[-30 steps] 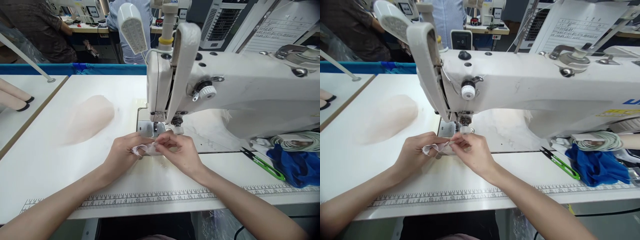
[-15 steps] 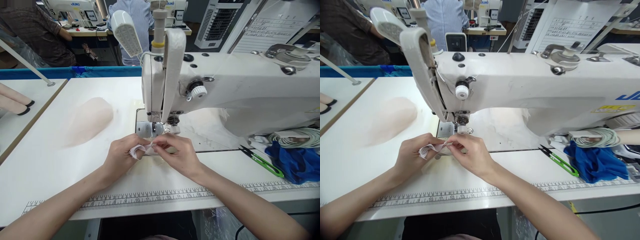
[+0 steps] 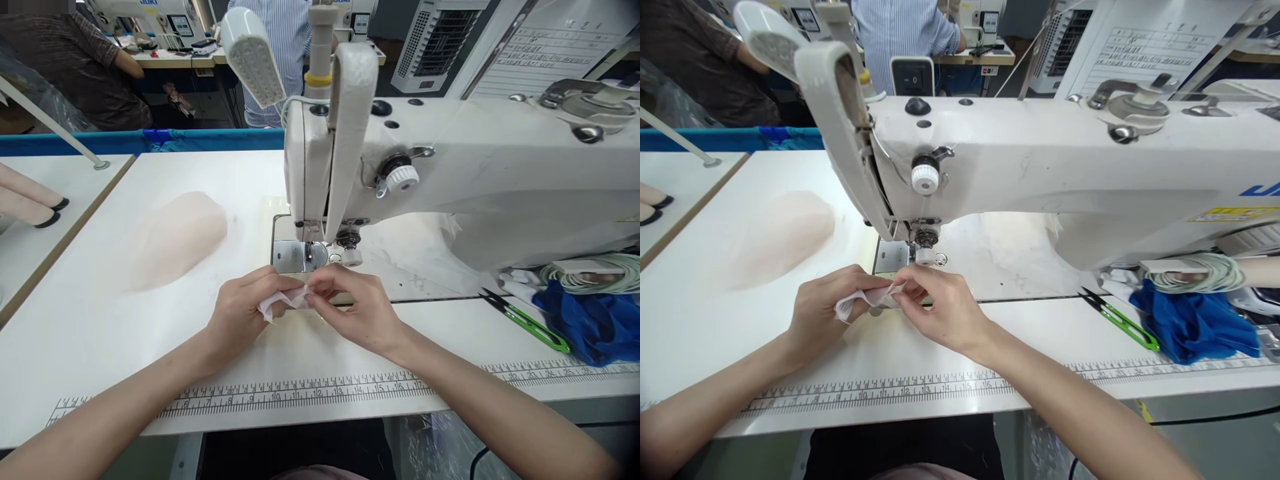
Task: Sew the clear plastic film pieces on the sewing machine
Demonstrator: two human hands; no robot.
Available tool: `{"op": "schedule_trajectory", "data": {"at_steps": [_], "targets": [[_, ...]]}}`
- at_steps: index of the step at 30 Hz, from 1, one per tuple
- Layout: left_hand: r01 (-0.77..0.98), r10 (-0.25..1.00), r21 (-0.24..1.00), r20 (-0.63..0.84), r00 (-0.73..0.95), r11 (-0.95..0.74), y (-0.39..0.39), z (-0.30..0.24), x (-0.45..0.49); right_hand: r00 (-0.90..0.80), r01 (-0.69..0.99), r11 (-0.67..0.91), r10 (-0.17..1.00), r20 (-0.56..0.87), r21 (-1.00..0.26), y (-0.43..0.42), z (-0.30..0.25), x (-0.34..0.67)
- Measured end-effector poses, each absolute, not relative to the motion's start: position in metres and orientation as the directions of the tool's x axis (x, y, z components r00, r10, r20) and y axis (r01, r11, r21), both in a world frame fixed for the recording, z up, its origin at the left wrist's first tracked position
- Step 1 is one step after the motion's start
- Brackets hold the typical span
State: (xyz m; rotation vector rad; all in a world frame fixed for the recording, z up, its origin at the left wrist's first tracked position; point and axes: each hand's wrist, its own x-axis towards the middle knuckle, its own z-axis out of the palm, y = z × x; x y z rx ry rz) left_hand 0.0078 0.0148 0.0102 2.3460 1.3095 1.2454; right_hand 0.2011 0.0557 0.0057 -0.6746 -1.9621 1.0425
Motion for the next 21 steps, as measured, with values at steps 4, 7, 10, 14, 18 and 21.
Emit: {"op": "schedule_trajectory", "data": {"at_steps": [4, 7, 10, 14, 18, 21], "targets": [[0.625, 0.764, 0.496, 0.585, 0.272, -0.602, 0.014, 0.01, 0.007, -0.56, 0.114, 0.532, 0.732, 0.388, -0.839, 0.057, 0.006, 0.202], [0.62, 0.751, 0.488, 0.601, 0.272, -0.615, 0.015, 0.012, 0.006, -0.564, 0.073, 0.566, 0.702, 0.434, -0.821, 0.057, 0.005, 0.203], [0.61, 0.737, 0.477, 0.613, 0.285, -0.633, 0.016, 0.012, 0.005, -0.569, 0.067, 0.62, 0.667, 0.48, -0.782, 0.058, 0.004, 0.203], [0.611, 0.718, 0.447, 0.623, 0.312, -0.653, 0.016, 0.012, 0.004, -0.573, 0.151, 0.732, 0.612, 0.544, -0.664, 0.059, 0.003, 0.203], [0.616, 0.706, 0.424, 0.627, 0.33, -0.664, 0.016, 0.013, 0.003, -0.544, 0.205, 0.838, 0.527, 0.653, -0.505, 0.061, -0.002, 0.205], [0.606, 0.688, 0.406, 0.635, 0.352, -0.684, 0.016, 0.015, 0.004, -0.541, 0.237, 0.917, 0.398, 0.741, -0.319, 0.064, -0.005, 0.21]]}}
